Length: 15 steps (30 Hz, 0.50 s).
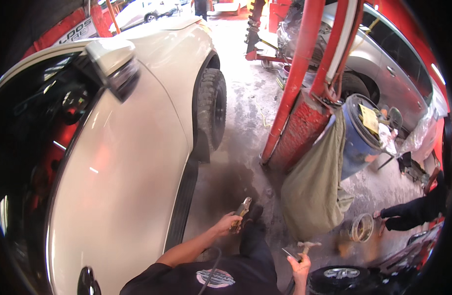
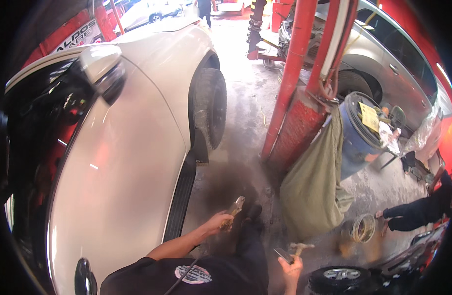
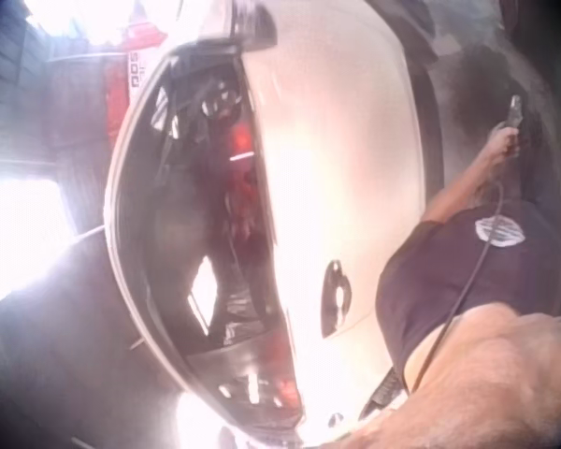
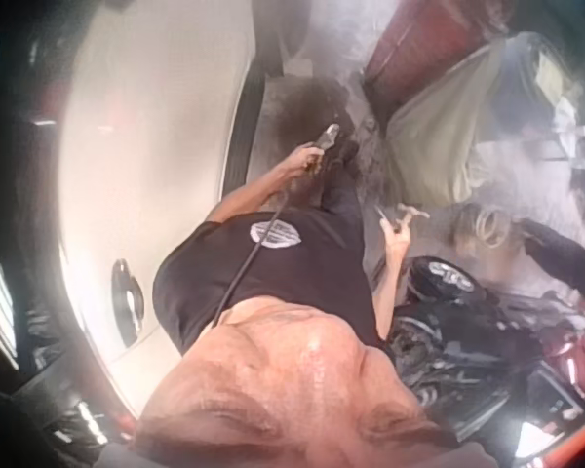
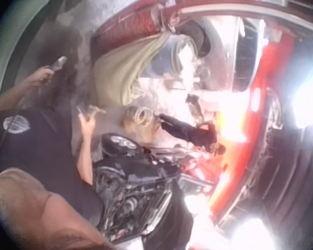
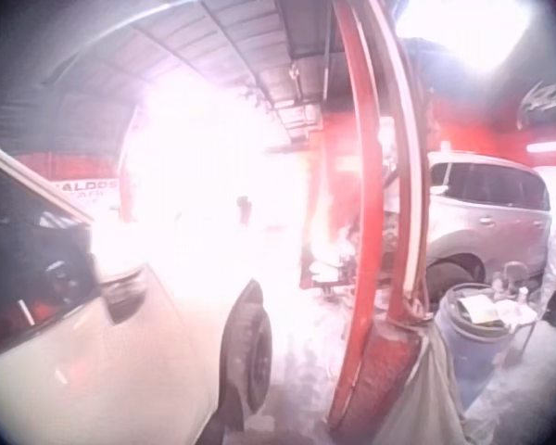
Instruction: The person removes a long metal frame from a vehicle, places it on the floor, and then uses a welding torch to heat and weld sections of the frame. The person adjusts the torch and repositions the frame during the process.
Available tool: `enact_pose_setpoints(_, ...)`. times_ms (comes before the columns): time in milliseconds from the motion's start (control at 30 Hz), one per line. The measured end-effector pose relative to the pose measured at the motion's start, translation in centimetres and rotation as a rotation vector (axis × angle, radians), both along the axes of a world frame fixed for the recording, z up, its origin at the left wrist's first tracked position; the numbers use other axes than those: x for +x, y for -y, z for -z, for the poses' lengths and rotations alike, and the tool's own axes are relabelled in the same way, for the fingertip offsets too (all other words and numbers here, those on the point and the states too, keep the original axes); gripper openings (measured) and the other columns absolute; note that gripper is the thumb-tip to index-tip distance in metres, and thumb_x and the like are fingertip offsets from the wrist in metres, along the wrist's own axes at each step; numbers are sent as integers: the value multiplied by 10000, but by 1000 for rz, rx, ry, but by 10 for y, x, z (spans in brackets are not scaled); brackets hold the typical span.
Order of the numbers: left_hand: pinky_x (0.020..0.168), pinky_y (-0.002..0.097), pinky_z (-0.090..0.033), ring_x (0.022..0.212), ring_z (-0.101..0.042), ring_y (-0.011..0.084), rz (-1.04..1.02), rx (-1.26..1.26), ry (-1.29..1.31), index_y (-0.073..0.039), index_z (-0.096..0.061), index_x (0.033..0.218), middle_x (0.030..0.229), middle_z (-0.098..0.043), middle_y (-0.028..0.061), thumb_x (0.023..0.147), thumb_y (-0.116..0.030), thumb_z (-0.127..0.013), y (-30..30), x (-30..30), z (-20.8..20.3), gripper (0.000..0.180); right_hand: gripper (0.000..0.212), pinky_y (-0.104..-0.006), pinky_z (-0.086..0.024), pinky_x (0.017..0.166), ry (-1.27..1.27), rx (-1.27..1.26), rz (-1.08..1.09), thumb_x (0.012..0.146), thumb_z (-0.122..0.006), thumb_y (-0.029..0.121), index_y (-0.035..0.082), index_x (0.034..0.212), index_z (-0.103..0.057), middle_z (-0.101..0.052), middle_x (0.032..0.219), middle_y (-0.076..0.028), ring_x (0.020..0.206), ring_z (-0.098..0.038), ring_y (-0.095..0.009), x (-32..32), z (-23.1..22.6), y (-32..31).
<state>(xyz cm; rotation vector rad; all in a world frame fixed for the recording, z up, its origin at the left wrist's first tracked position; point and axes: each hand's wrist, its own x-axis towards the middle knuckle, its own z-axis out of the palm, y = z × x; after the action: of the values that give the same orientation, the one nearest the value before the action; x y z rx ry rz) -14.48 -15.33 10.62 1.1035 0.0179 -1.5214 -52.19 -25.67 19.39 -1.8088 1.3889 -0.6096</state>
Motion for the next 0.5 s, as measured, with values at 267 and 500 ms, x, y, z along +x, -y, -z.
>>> enact_pose_setpoints(267,590,410,-556,720,-655,263,-166,116,-71,-55,-485,1206,880,-631,117,870,-77,-628,143,154,-3,366,489,-348,-497,742,73,347,-460,751,-789,368,-55,966,-668,-691,853,-151,791,-634,-209,306,-47,232)
enact_pose_setpoints(500,593,446,-552,749,-664,295,-372,85,-28,-81,-454,1215,932,-640,137,917,-159,-639,277,294,-5,359,415,-277,-408,475,305,700,-541,840,-739,423,29,924,-635,-521,665,-9,518,-493,-106,564,-51,372)
